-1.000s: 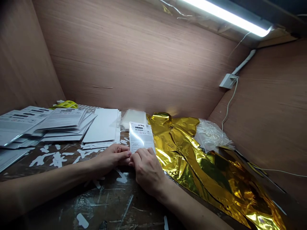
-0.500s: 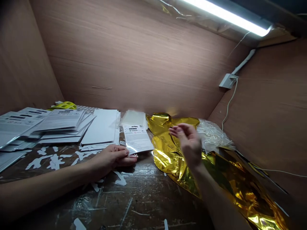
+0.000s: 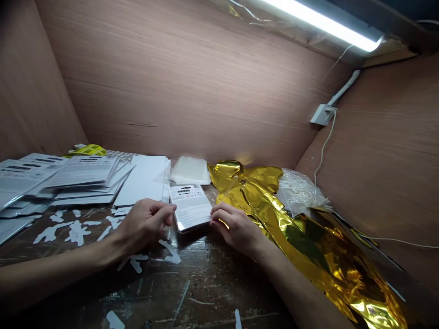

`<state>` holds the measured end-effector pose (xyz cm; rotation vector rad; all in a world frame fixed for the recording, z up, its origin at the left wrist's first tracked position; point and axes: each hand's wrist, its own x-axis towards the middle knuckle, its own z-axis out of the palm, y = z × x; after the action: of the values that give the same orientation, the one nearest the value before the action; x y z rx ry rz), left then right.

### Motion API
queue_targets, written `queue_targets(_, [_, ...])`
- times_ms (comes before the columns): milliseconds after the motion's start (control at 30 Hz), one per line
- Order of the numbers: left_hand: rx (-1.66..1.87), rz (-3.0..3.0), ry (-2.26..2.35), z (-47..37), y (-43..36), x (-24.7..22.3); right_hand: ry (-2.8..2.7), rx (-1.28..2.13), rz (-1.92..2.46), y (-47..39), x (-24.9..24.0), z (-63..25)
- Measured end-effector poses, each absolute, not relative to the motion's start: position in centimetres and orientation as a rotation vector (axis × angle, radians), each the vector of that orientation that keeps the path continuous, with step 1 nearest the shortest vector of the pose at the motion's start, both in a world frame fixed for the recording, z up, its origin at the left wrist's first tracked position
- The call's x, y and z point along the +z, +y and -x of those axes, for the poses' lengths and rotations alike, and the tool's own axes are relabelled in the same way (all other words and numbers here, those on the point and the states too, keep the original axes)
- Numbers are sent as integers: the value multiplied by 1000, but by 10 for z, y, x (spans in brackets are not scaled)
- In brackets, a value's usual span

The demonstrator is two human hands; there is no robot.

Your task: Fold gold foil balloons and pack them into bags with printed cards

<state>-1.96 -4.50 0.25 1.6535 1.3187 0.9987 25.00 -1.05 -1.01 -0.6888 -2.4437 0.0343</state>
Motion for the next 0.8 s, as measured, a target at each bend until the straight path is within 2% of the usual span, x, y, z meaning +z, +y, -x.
queue_targets(100, [1220, -2392, 1222, 19, -61, 2, -2517, 134, 697, -22, -8, -246])
queue_targets(200, [1069, -2684, 1039, 10, -75, -8, -2611, 212, 750, -33, -8, -242])
queue_targets(333, [882, -2622, 1164, 4, -76, -24, -2700, 324, 746, -36, -11, -241])
queue_targets(500, [935, -2467, 1121, 5, -72, -27, -2660, 410, 790, -32, -12, -240])
queue_targets(800, [940, -2525, 1035, 11, -67, -34, -2577, 506, 934, -20, -15, -243])
